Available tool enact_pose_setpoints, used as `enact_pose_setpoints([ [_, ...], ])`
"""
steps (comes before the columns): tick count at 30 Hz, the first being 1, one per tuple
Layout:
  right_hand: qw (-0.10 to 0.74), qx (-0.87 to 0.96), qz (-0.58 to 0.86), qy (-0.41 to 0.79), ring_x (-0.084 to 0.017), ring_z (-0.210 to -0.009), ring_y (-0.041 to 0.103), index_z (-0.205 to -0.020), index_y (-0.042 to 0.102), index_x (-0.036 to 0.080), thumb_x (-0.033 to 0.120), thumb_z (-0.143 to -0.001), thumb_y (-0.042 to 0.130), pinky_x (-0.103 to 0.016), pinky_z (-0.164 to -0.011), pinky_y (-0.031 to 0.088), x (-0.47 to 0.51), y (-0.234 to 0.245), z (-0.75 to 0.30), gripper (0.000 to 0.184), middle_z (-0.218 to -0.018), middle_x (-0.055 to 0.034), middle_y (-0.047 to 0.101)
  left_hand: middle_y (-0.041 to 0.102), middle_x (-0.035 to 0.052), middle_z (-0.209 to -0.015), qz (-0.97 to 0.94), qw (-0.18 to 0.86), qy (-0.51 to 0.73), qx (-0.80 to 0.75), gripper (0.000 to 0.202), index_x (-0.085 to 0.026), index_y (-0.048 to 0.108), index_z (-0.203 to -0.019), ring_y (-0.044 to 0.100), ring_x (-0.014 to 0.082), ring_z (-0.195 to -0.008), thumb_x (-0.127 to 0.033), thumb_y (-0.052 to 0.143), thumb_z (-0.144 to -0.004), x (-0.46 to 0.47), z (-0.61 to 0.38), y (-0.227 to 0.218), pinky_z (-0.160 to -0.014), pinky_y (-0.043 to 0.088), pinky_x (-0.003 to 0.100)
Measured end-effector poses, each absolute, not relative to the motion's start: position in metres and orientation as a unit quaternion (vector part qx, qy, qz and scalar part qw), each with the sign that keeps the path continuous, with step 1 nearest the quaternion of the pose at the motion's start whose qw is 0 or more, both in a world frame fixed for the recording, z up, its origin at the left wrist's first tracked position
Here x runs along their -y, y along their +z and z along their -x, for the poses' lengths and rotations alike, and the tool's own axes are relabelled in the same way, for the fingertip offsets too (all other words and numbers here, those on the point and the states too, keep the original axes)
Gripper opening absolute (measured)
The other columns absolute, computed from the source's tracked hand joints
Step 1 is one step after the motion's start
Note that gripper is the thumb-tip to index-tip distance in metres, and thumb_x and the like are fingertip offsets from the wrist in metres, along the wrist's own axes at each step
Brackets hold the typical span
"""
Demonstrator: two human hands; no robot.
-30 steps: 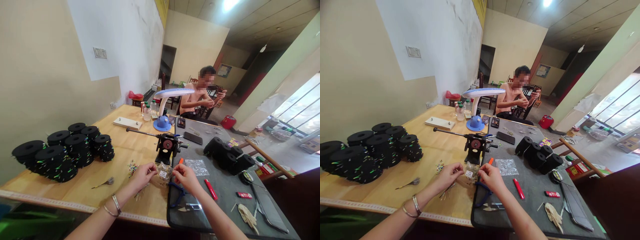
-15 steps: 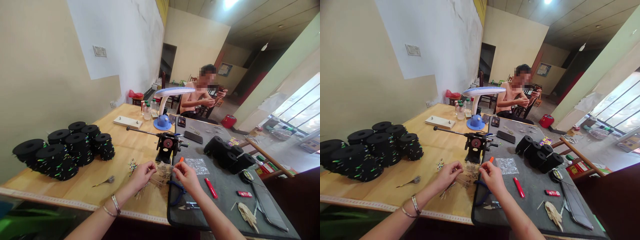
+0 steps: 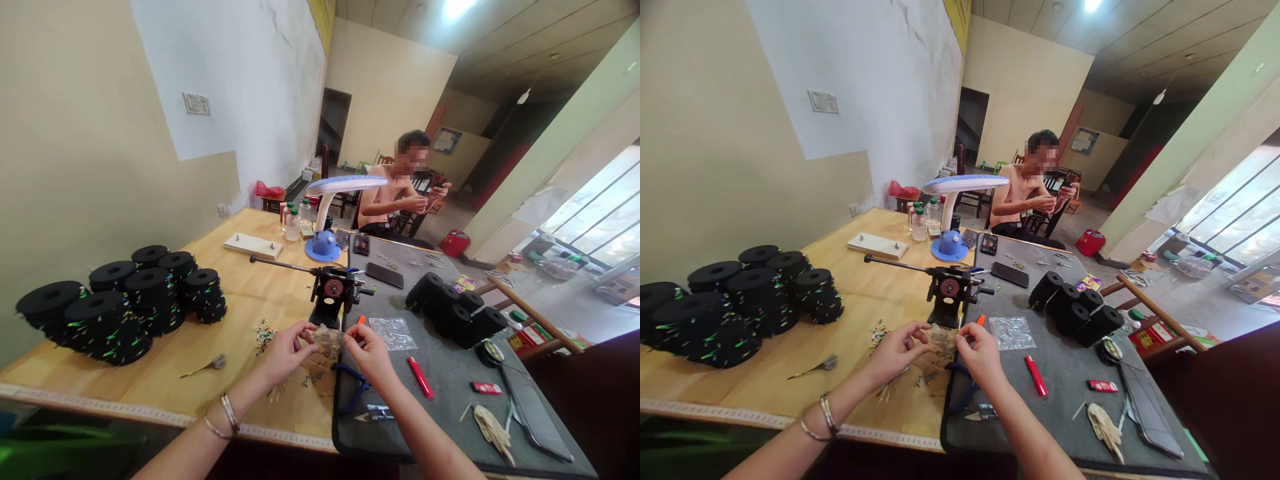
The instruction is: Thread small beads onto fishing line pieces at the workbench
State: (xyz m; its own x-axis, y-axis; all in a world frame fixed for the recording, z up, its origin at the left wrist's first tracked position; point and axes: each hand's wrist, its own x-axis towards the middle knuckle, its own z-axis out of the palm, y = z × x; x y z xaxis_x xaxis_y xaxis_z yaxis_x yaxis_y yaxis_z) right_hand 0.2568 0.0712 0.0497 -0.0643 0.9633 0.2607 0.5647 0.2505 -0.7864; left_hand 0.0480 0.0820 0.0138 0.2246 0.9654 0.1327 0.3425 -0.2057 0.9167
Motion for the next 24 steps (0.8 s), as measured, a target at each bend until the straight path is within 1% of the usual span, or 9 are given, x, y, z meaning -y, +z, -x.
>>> enact_pose_setpoints([
  [2,0.399,0.677,0.553,0.275,-0.015,-0.058,0.052,-0.068,0.061,0.019,0.031,-0.078,0.056,-0.023,-0.055,0.040,-0.071,0.050,-0.255,0.016,-0.061,0.0010,0.059,0.068,0.0014,-0.079,-0.669,0.401,0.392,-0.488,0.032,-0.017,0.066,-0.099,0.048,0.0108,-0.049,-0.035,0.066,-0.072,-0.083,-0.051,0.015,-0.050,0.037,0.022],
  [4,0.402,0.665,0.543,0.318,-0.015,-0.058,0.053,-0.074,0.062,0.019,0.034,-0.080,0.054,-0.023,-0.053,0.041,-0.071,0.051,-0.255,0.019,-0.063,0.0006,0.060,0.067,0.0006,-0.071,-0.665,0.397,0.399,-0.490,0.022,-0.016,0.068,-0.083,0.049,0.0120,-0.051,-0.036,0.063,-0.074,-0.085,-0.054,0.016,-0.051,0.037,0.023],
  [6,0.407,0.655,0.531,0.351,-0.015,-0.060,0.055,-0.082,0.063,0.019,0.037,-0.083,0.051,-0.023,-0.052,0.042,-0.070,0.049,-0.256,0.022,-0.070,-0.0009,0.063,0.064,0.0000,-0.064,-0.661,0.392,0.408,-0.493,0.023,-0.016,0.067,-0.073,0.051,0.0137,-0.055,-0.037,0.060,-0.077,-0.087,-0.056,0.018,-0.053,0.037,0.023],
  [8,0.407,0.658,0.527,0.350,-0.014,-0.061,0.056,-0.089,0.063,0.018,0.035,-0.082,0.053,-0.022,-0.052,0.042,-0.069,0.047,-0.258,0.021,-0.075,-0.0018,0.065,0.063,-0.0001,-0.063,-0.657,0.390,0.413,-0.496,0.024,-0.016,0.066,-0.072,0.052,0.0144,-0.056,-0.038,0.059,-0.078,-0.088,-0.057,0.019,-0.054,0.037,0.023],
  [10,0.396,0.671,0.533,0.330,-0.013,-0.057,0.053,-0.090,0.063,0.018,0.031,-0.079,0.057,-0.022,-0.052,0.041,-0.069,0.042,-0.261,0.018,-0.074,-0.0012,0.064,0.062,-0.0003,-0.062,-0.656,0.390,0.414,-0.496,0.023,-0.016,0.066,-0.072,0.051,0.0142,-0.055,-0.037,0.059,-0.077,-0.088,-0.056,0.020,-0.054,0.036,0.023],
  [13,0.384,0.682,0.547,0.296,-0.012,-0.054,0.051,-0.081,0.063,0.018,0.026,-0.078,0.057,-0.022,-0.050,0.039,-0.069,0.035,-0.262,0.011,-0.070,-0.0003,0.063,0.061,-0.0011,-0.059,-0.658,0.392,0.413,-0.494,0.023,-0.016,0.066,-0.069,0.050,0.0139,-0.054,-0.037,0.060,-0.077,-0.088,-0.055,0.020,-0.052,0.034,0.023],
  [15,0.385,0.686,0.551,0.277,-0.013,-0.056,0.051,-0.074,0.062,0.018,0.025,-0.079,0.055,-0.022,-0.051,0.039,-0.069,0.032,-0.260,0.012,-0.069,-0.0007,0.063,0.061,-0.0014,-0.058,-0.660,0.392,0.412,-0.491,0.024,-0.016,0.066,-0.068,0.050,0.0141,-0.055,-0.037,0.059,-0.078,-0.088,-0.055,0.020,-0.052,0.034,0.023],
  [20,0.376,0.704,0.539,0.267,-0.014,-0.060,0.055,-0.085,0.063,0.020,0.024,-0.079,0.057,-0.022,-0.055,0.042,-0.067,0.032,-0.255,0.009,-0.073,0.0000,0.065,0.065,0.0002,-0.061,-0.663,0.392,0.413,-0.486,0.025,-0.016,0.068,-0.069,0.054,0.0154,-0.058,-0.037,0.058,-0.079,-0.087,-0.055,0.021,-0.055,0.036,0.023],
  [24,0.369,0.711,0.549,0.239,-0.016,-0.064,0.057,-0.076,0.064,0.020,0.024,-0.081,0.055,-0.022,-0.058,0.042,-0.068,0.030,-0.255,0.010,-0.070,-0.0007,0.066,0.070,0.0030,-0.067,-0.667,0.397,0.410,-0.479,0.029,-0.016,0.072,-0.073,0.058,0.0179,-0.062,-0.039,0.055,-0.081,-0.087,-0.055,0.022,-0.058,0.040,0.024],
])
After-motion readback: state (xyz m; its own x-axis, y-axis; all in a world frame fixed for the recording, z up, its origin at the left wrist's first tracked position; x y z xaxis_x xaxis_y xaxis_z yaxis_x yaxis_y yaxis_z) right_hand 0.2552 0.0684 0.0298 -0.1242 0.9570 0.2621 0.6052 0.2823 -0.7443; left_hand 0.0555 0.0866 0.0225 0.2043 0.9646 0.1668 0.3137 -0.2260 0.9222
